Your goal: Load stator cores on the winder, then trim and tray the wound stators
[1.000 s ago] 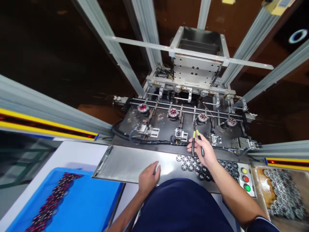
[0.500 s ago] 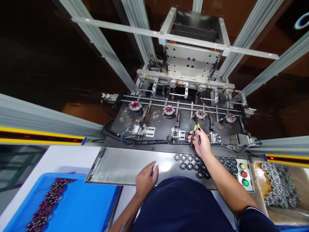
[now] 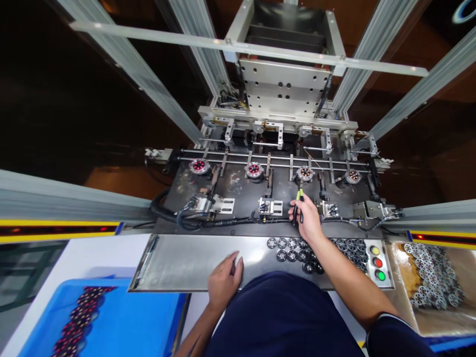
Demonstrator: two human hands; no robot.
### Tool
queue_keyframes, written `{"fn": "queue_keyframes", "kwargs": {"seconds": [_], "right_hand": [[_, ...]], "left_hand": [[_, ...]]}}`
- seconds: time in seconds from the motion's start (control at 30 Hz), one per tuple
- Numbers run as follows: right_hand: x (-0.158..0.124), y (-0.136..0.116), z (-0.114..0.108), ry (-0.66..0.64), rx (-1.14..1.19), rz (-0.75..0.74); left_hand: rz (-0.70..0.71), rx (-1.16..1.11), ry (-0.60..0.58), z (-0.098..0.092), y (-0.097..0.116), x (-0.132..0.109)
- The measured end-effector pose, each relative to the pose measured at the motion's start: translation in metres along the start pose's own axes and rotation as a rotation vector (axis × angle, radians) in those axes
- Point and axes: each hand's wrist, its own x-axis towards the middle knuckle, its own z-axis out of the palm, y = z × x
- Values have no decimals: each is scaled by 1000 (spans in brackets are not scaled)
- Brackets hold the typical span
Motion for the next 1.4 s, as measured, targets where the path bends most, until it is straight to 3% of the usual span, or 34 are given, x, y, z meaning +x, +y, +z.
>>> {"fn": "queue_keyframes", "kwargs": {"seconds": [0.93, 1.1, 1.27, 1.33, 1.4], "right_hand": [[7, 7, -1, 11, 79, 23], [-8, -2, 3, -98, 101, 39], [-56, -30, -17, -497, -1, 180], [-66, -37, -25, -504, -21, 165], [-64, -37, -27, -387, -3, 118]], "left_hand": [[-19, 7, -55, -5, 1, 1], [-19, 8, -55, -6, 2, 2], [-8, 13, -40, -5, 1, 3], [-4, 14, -33, -4, 1, 2], [4, 15, -25, -3, 0, 2]]}}
